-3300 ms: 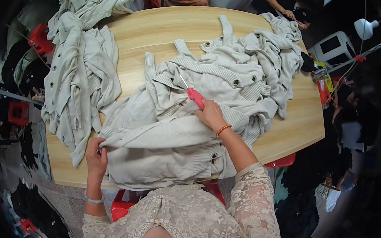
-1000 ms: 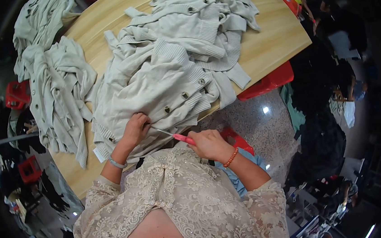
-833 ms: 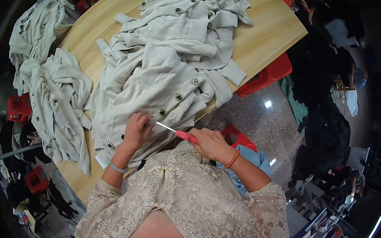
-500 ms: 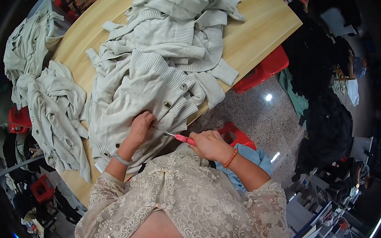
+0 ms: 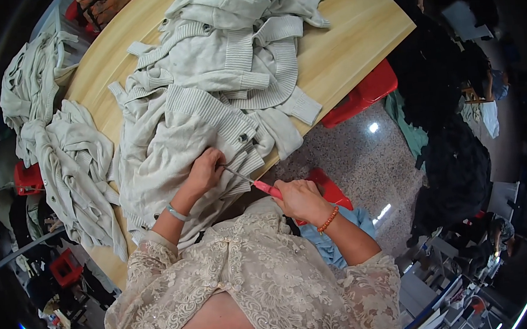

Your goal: Trimming loose threads from sweaters using scissors.

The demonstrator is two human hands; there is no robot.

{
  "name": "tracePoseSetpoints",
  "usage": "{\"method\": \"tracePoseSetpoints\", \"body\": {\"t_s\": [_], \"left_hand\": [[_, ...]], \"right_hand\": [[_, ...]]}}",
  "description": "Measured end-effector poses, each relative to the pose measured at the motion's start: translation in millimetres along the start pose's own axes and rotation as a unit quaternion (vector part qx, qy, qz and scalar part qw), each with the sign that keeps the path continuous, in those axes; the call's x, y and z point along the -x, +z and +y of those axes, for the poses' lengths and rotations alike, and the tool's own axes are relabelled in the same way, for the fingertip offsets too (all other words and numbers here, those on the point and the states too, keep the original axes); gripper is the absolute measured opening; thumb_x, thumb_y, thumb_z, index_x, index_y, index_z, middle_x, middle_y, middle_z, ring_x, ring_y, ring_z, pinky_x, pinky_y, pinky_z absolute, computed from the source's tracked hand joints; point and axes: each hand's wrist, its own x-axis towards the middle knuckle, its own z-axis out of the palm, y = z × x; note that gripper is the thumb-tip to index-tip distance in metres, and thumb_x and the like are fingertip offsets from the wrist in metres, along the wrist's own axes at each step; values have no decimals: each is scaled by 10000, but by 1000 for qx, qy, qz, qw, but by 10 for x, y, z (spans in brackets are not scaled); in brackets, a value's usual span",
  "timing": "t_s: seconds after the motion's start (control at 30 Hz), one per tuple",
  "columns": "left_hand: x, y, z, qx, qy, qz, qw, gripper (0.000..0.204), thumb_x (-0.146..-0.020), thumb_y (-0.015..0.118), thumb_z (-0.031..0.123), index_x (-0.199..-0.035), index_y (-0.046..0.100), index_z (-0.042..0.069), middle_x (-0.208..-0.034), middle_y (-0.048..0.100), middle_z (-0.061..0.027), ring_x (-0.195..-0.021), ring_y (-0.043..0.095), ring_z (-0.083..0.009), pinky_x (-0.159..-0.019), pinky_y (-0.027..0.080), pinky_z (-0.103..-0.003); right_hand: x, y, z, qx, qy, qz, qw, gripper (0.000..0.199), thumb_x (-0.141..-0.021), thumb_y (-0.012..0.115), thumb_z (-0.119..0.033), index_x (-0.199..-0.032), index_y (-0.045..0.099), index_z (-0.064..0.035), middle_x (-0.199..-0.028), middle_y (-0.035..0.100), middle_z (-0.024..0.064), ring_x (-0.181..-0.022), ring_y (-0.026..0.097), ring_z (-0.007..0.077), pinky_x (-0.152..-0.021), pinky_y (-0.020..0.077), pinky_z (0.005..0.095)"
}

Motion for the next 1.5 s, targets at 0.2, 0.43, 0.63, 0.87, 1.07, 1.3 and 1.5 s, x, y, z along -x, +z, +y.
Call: {"method": "tracePoseSetpoints", "body": {"t_s": [0.2,0.43,0.63,0.87,1.07,1.3,1.5], "left_hand": [[-281,74,363,-24,27,46,998,359,-747,701,104,-1079,572,61,-1054,546,-131,-942,557,-352,-790,474,-431],[-799,354,190,-70,27,-5,997,203,-703,661,66,-896,599,77,-926,569,-124,-886,570,-335,-734,482,-435],[-761,326,223,-28,42,2,999,168,-690,682,58,-835,599,74,-833,598,-105,-845,571,-316,-724,476,-414],[-751,239,195,123,-36,-48,991,137,-762,691,100,-847,634,10,-783,642,-142,-747,611,-286,-681,489,-384],[-637,99,215,308,-135,-3,942,118,-838,652,66,-899,605,-22,-726,609,-72,-651,518,-115,-618,454,-275],[-643,94,174,307,-128,-35,942,101,-854,655,26,-929,612,-27,-801,630,-67,-727,551,-110,-671,468,-256],[-670,-113,350,246,-112,-60,961,134,-846,664,68,-954,651,-11,-844,684,-85,-746,624,-135,-684,506,-280]], "right_hand": [[-41,-116,232,-66,4,48,997,221,-889,599,-262,-990,558,-70,-817,640,200,-809,627,401,-690,493,513],[-133,-278,472,1,40,7,999,251,-879,608,-301,-935,561,-61,-767,647,207,-755,635,417,-684,484,516],[-345,-552,576,-9,13,-14,1000,284,-882,596,-327,-943,596,-50,-779,659,212,-760,645,418,-693,496,513],[-1049,-1078,537,38,-19,-36,998,271,-875,608,-322,-913,633,-55,-829,667,213,-839,641,414,-764,488,503],[-1001,-1589,593,110,-17,-188,976,309,-819,667,-364,-898,676,-66,-832,674,191,-832,653,383,-744,497,481],[-1230,-1497,540,125,-69,-247,958,298,-834,662,-361,-882,678,-67,-801,672,185,-801,652,389,-724,507,480],[-1384,-1612,688,67,-34,-158,985,277,-847,651,-323,-918,663,-56,-808,666,191,-808,643,395,-736,503,470]]}}
